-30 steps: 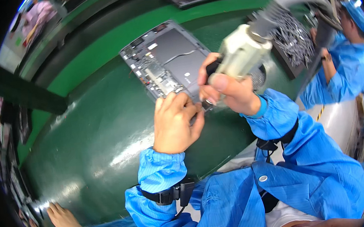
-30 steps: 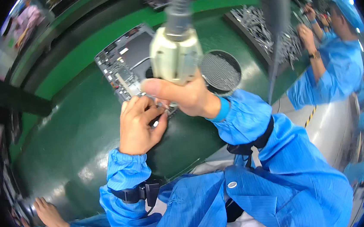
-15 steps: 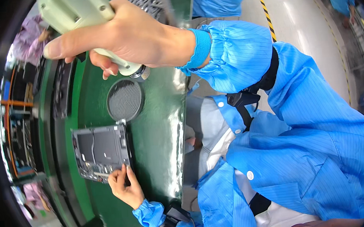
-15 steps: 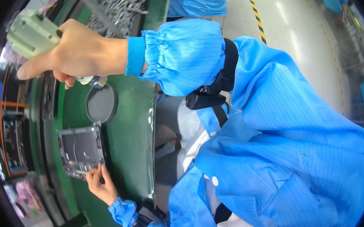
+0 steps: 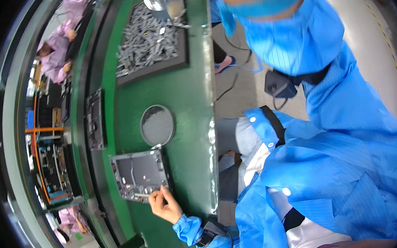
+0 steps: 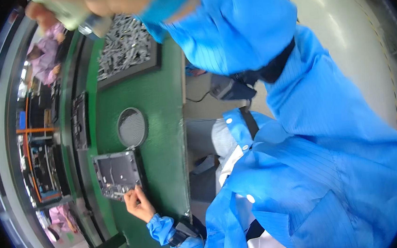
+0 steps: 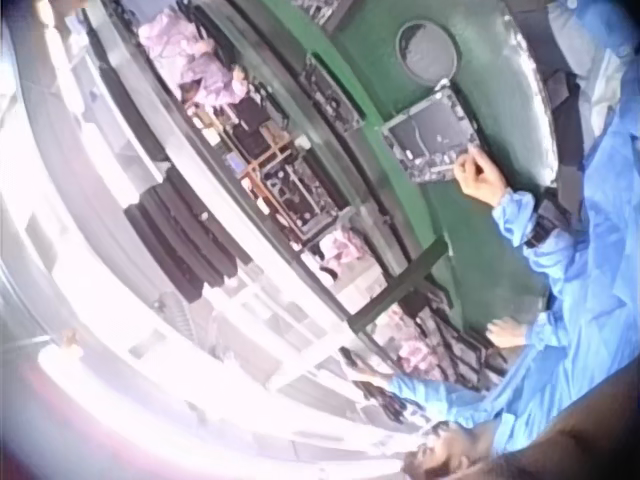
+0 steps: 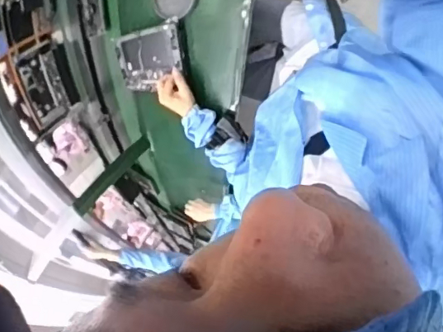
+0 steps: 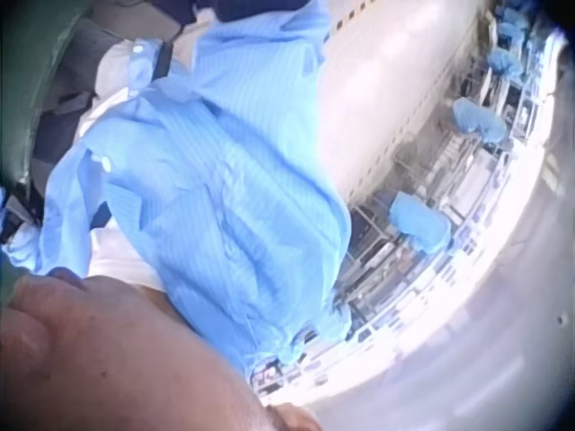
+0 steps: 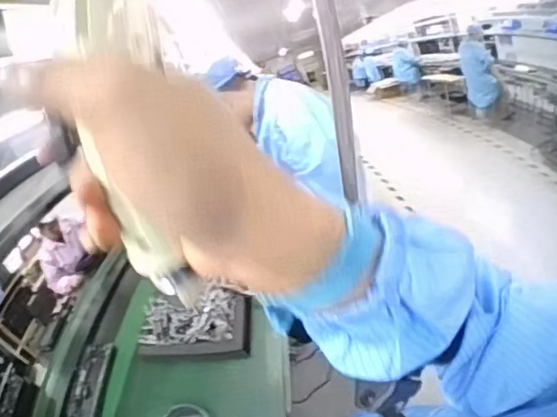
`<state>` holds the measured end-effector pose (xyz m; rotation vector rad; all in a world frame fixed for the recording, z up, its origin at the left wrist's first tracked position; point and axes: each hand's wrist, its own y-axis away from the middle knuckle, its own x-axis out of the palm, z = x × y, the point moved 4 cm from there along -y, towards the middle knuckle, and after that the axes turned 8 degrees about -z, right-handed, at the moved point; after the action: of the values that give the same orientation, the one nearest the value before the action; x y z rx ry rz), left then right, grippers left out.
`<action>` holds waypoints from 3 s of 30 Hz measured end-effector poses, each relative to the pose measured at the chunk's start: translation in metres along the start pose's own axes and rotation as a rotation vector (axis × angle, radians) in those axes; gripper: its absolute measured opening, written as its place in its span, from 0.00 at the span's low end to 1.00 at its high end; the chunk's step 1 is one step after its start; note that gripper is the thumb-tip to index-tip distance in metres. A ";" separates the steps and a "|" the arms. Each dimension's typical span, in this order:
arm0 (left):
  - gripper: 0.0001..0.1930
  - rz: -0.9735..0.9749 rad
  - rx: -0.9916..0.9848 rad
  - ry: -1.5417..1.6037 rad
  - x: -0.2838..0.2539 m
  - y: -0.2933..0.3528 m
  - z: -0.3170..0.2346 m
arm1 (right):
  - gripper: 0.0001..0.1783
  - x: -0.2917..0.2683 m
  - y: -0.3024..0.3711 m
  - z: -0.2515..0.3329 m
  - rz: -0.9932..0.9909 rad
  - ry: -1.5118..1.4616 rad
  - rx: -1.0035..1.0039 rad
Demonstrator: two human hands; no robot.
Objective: The person assembles internal electronic components and ribbon cables into a tablet, securing them with an electric screwdriver.
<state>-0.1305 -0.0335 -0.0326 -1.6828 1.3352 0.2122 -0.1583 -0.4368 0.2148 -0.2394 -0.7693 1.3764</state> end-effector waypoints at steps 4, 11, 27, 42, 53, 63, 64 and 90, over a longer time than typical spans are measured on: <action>0.04 -0.019 0.062 -0.024 -0.005 0.000 -0.001 | 0.20 0.040 -0.002 -0.092 -0.125 -0.005 -0.014; 0.03 -0.019 0.086 -0.239 -0.017 -0.004 -0.030 | 0.16 0.097 0.022 -0.211 -0.137 -0.130 0.285; 0.39 -0.177 -0.719 0.106 -0.031 0.018 0.021 | 0.22 0.104 0.033 -0.301 -0.077 0.032 0.417; 0.36 -0.183 -0.679 0.054 -0.033 0.019 0.018 | 0.25 0.101 0.042 -0.306 -0.012 0.093 0.436; 0.44 -0.188 -0.611 -0.010 -0.034 0.017 0.023 | 0.30 0.137 0.043 -0.262 0.127 -0.263 0.296; 0.43 -0.222 -0.535 0.080 -0.033 0.019 0.027 | 0.34 0.223 0.111 -0.266 0.462 -0.227 0.657; 0.43 -0.233 -0.549 0.079 -0.034 0.020 0.028 | 0.34 0.224 0.112 -0.267 0.484 -0.216 0.662; 0.41 -0.172 -0.531 0.046 -0.034 0.017 0.026 | 0.34 0.221 0.125 -0.278 0.496 -0.069 0.406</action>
<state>-0.1480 0.0092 -0.0343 -2.2459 1.2239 0.4597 -0.0860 -0.1262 0.0151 -0.0615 -0.4825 1.9850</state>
